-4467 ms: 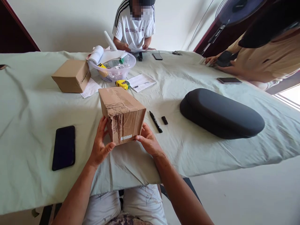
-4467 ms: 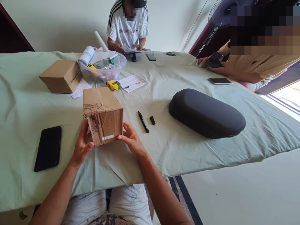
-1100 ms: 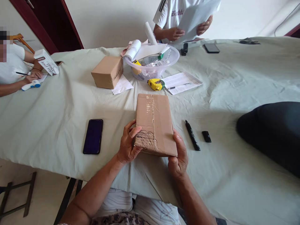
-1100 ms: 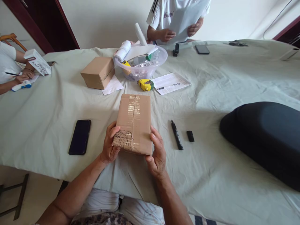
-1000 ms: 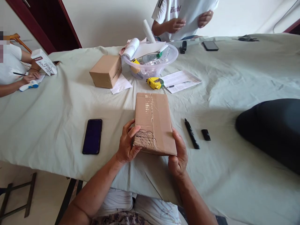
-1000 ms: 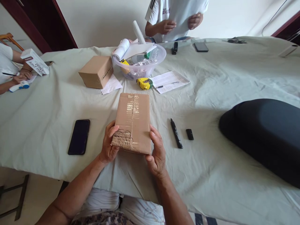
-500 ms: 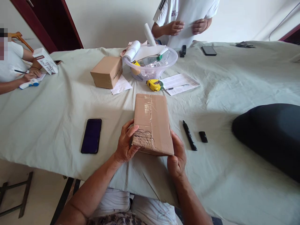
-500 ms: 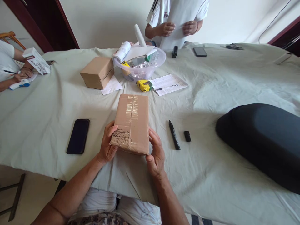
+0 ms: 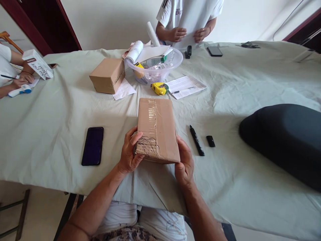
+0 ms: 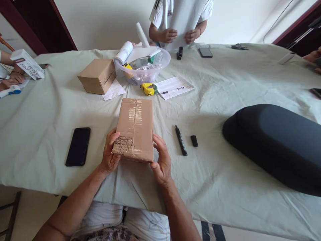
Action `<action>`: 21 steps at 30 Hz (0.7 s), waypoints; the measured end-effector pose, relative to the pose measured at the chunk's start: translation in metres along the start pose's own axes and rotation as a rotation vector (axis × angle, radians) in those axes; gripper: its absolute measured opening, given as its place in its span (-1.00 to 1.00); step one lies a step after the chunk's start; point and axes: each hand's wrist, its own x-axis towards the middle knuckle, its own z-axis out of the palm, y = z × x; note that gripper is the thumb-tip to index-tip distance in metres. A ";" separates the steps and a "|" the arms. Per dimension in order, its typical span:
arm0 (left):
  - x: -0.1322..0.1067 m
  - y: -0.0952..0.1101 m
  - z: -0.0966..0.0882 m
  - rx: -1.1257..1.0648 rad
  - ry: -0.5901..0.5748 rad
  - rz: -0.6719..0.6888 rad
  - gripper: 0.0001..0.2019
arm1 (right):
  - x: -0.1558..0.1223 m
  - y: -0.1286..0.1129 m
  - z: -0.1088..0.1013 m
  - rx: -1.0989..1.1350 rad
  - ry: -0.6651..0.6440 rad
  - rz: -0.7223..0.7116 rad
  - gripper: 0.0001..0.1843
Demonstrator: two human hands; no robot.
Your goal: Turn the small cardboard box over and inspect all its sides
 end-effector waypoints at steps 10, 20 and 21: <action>0.000 -0.002 -0.002 0.005 0.009 -0.007 -0.40 | -0.001 0.012 -0.007 -0.011 -0.066 0.056 -0.20; -0.008 -0.013 -0.007 -0.044 0.197 -0.205 -0.38 | 0.005 0.015 -0.009 -0.173 -0.238 0.096 -0.29; -0.008 -0.013 -0.007 -0.050 0.217 -0.226 -0.37 | 0.005 0.015 -0.009 -0.193 -0.246 0.106 -0.28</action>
